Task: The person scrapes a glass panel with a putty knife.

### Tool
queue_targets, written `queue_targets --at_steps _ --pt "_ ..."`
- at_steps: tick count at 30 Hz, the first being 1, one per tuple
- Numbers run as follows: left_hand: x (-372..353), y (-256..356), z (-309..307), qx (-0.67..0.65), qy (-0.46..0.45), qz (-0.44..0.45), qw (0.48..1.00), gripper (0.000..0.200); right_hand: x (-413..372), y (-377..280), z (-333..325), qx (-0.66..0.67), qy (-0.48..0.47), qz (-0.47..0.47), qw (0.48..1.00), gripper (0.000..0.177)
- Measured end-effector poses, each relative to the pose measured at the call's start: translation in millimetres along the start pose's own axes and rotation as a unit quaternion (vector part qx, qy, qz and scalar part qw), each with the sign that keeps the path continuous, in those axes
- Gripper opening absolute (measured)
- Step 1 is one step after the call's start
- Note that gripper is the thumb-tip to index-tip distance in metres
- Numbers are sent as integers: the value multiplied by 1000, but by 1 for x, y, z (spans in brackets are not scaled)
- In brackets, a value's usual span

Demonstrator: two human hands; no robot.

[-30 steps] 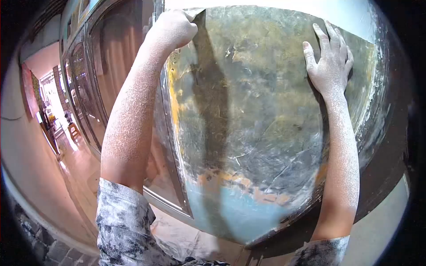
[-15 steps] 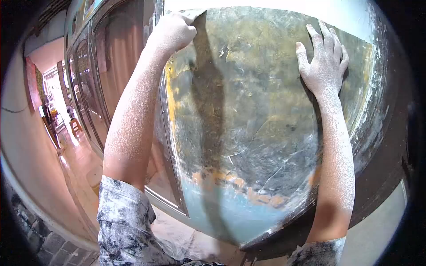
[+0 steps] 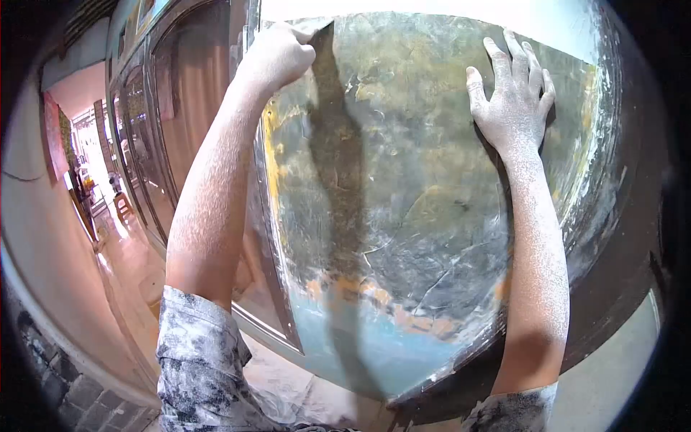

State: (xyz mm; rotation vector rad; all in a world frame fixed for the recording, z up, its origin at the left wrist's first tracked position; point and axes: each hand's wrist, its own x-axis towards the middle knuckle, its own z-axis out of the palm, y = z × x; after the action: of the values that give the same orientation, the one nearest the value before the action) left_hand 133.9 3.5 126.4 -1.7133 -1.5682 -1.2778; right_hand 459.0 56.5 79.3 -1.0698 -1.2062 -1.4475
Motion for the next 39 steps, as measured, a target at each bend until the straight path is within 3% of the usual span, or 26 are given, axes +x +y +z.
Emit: queue_targets --at_steps 2,6,8,9,13,16,24,25,28,39 --pt "9 -9 7 -3 27 41 999 40 1 0 1 -2 -3 -1 1000 52" --pt "-5 10 -1 -27 -32 -39 998 38 -2 0 3 25 28 -6 999 51" --pt "-2 9 0 17 10 43 999 41 -2 -1 2 13 19 1 1000 51" --pt "-1 11 3 37 82 94 992 44 0 -3 1 4 16 6 1000 51" --pt "-10 19 1 -19 -19 -15 1000 39 -1 -1 4 9 22 2 1000 51" --pt "-3 17 9 28 41 37 998 38 -1 -4 3 6 20 9 1000 51" --pt "2 23 10 40 49 86 994 32 -2 -6 1 5 14 17 1000 51" --pt "-4 34 3 20 24 30 999 37 -3 -5 4 4 17 15 1000 51" --pt "-8 36 2 0 -32 15 999 46 -3 -4 4 5 22 12 1000 50" --pt "-2 43 21 7 14 16 1000 43 -3 -4 1 19 23 10 1000 50"
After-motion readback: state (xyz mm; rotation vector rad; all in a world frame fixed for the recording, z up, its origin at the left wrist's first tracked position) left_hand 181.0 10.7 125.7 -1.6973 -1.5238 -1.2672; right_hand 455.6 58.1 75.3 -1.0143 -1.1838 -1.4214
